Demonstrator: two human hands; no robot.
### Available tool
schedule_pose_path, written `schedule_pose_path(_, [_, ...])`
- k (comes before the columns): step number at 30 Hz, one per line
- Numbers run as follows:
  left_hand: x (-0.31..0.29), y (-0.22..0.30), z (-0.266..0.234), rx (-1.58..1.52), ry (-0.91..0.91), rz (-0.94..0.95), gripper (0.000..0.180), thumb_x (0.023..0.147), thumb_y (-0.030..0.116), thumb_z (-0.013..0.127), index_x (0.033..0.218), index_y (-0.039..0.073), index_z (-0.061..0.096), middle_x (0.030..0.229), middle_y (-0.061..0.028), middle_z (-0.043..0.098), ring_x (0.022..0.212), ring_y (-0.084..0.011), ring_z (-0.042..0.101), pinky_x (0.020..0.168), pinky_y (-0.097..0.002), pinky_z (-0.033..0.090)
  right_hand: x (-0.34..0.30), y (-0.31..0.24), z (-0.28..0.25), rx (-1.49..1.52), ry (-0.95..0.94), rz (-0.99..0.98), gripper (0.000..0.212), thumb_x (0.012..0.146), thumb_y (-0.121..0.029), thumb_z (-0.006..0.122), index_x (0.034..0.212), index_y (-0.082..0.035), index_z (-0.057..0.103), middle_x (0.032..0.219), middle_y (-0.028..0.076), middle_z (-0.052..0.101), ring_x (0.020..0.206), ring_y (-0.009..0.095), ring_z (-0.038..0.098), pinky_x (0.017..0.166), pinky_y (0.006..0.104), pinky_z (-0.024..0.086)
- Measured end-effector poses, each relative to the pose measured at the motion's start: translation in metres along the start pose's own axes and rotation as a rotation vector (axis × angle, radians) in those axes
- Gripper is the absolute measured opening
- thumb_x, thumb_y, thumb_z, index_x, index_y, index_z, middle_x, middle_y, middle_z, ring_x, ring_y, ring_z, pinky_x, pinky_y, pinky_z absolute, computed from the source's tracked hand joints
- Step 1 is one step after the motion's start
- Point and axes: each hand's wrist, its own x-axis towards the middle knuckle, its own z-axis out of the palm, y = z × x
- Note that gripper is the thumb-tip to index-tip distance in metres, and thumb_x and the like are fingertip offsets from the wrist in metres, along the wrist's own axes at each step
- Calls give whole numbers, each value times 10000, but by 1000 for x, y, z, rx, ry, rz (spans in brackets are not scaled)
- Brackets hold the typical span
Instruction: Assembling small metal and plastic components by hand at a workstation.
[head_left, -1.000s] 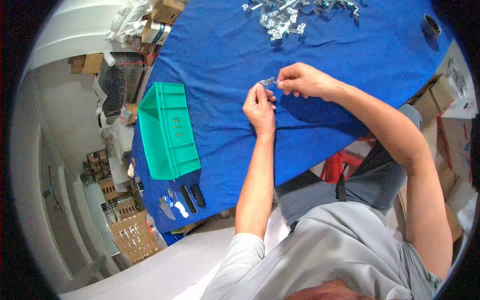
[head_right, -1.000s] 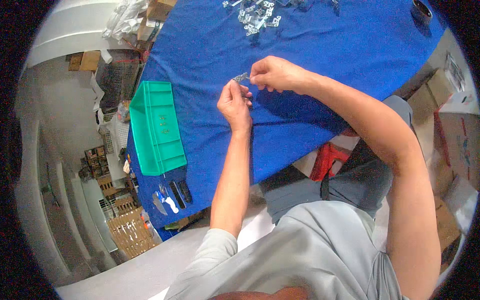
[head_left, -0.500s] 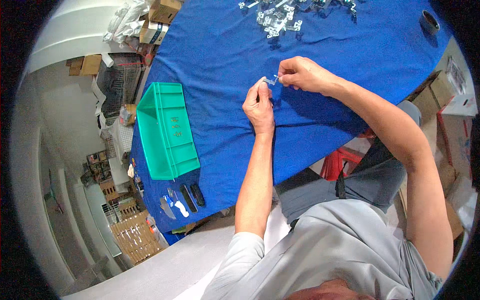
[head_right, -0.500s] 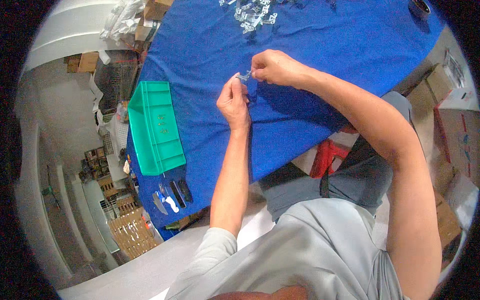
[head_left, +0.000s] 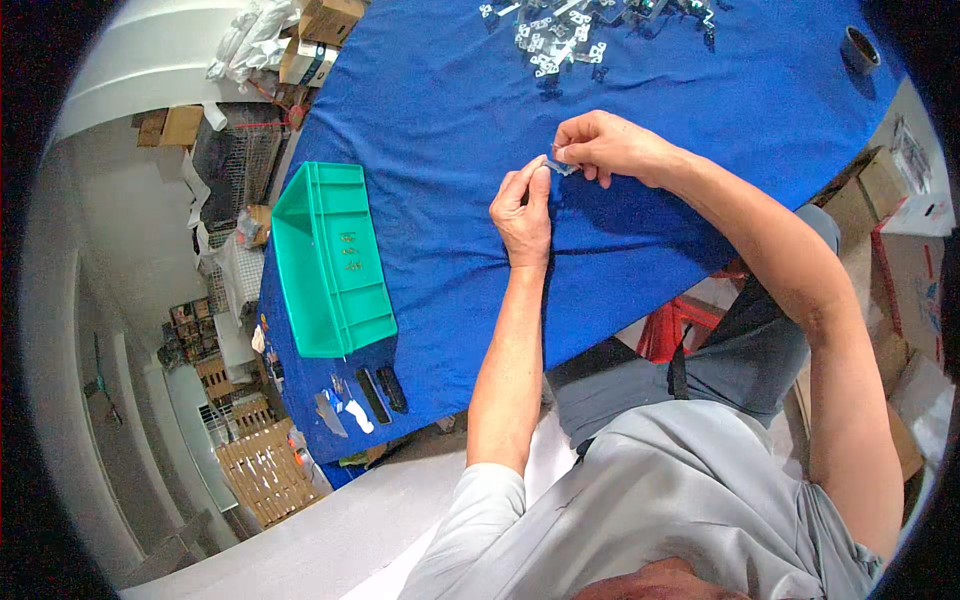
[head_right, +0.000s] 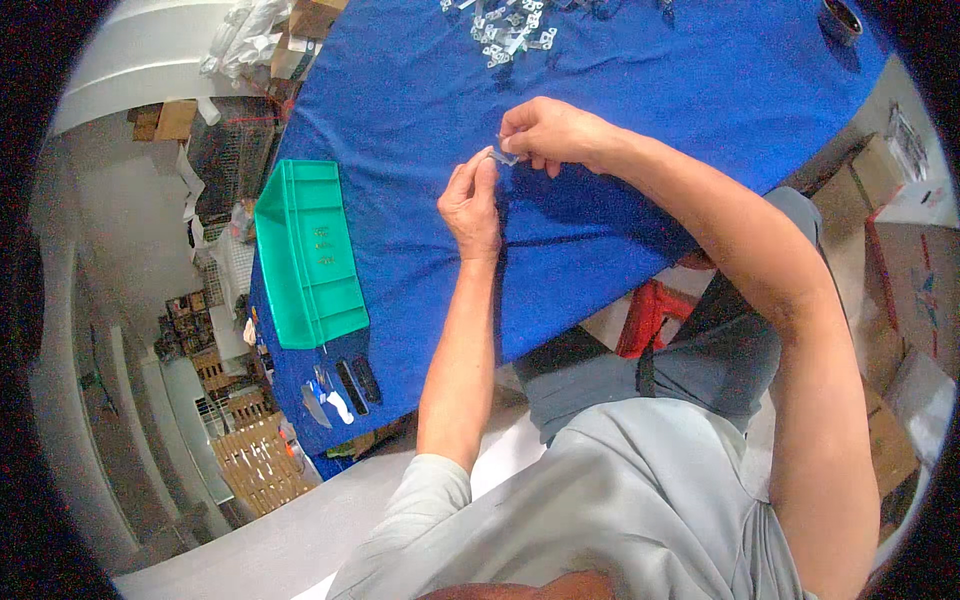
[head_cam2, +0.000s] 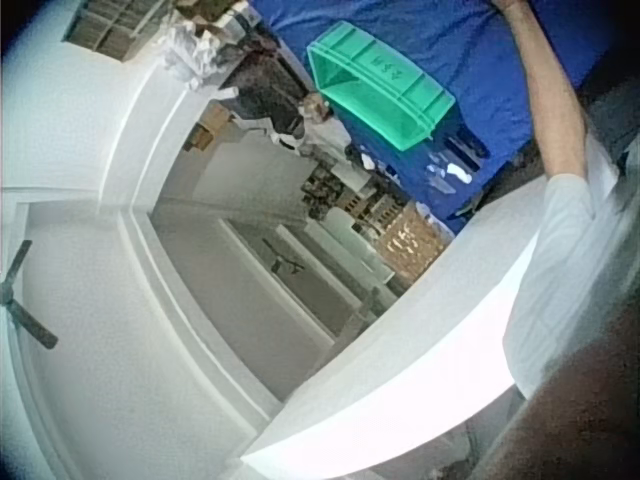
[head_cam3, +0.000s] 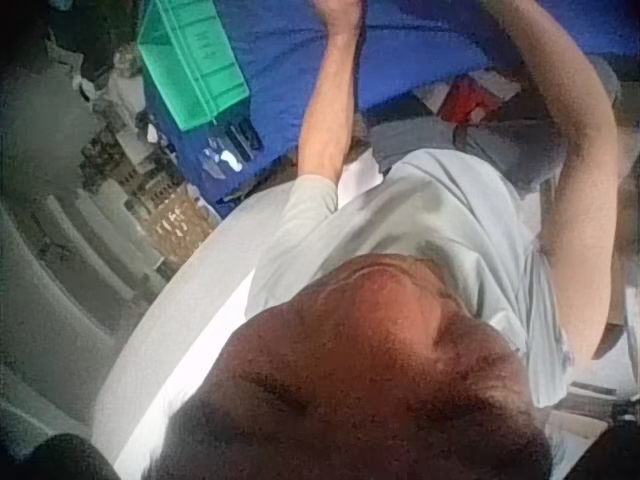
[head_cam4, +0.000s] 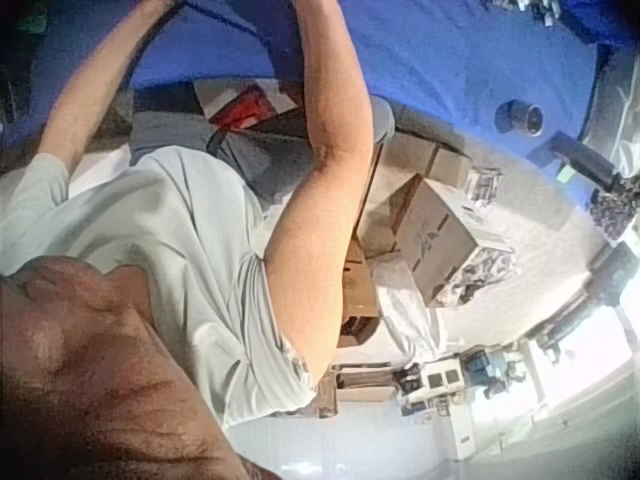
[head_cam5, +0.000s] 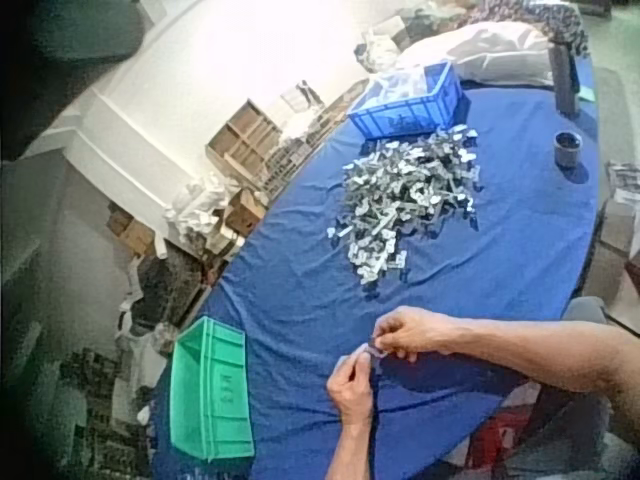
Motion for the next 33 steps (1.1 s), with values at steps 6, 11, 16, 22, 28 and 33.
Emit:
schedule_pose_path(6, [-4, 0, 5, -103, 8, -129, 201, 964, 151, 672, 1088, 8, 740, 783, -36, 669, 650, -83, 570, 584, -238, 456, 3, 8, -1, 48, 267, -190, 209, 974, -278, 633, 984, -72, 667, 769, -36, 588, 662, 48, 506, 523, 218, 423])
schedule_pose_path(11, [-3, -2, 7, -236, 160, -299, 252, 1008, 206, 623, 1121, 2, 718, 725, -14, 635, 558, -48, 526, 447, -206, 398, 0, 4, 1, -20, 127, -97, 222, 984, -260, 620, 970, -51, 693, 791, -13, 635, 649, 63, 539, 535, 234, 444])
schedule_pose_path(16, [-3, -2, 5, -233, 168, -307, 258, 1007, 218, 628, 1113, 2, 720, 703, -6, 620, 529, -40, 503, 443, -206, 387, -6, 6, 17, -99, 4, -82, 241, 989, -258, 600, 948, -36, 685, 761, -4, 623, 622, 69, 542, 530, 239, 451])
schedule_pose_path(22, [-3, -3, 7, -226, 144, -273, 254, 1005, 221, 633, 1101, 3, 719, 698, -5, 614, 521, -40, 487, 438, -207, 373, -4, 8, 14, -51, 62, -85, 257, 984, -269, 607, 912, -33, 677, 746, -7, 612, 621, 71, 544, 523, 237, 445])
schedule_pose_path(28, [-3, -7, 7, -206, 141, -258, 256, 1004, 222, 635, 1110, 3, 714, 697, -7, 613, 513, -41, 482, 432, -200, 369, -5, 5, 15, -103, 53, -52, 249, 979, -263, 609, 901, -37, 676, 746, -7, 613, 621, 71, 542, 521, 241, 443])
schedule_pose_path(33, [-3, -6, 7, -181, 142, -256, 263, 1005, 226, 633, 1117, 2, 713, 699, -7, 614, 520, -42, 489, 434, -199, 374, -7, 4, 15, -116, 61, -42, 245, 977, -256, 606, 899, -34, 674, 747, -7, 615, 617, 72, 537, 515, 243, 439])
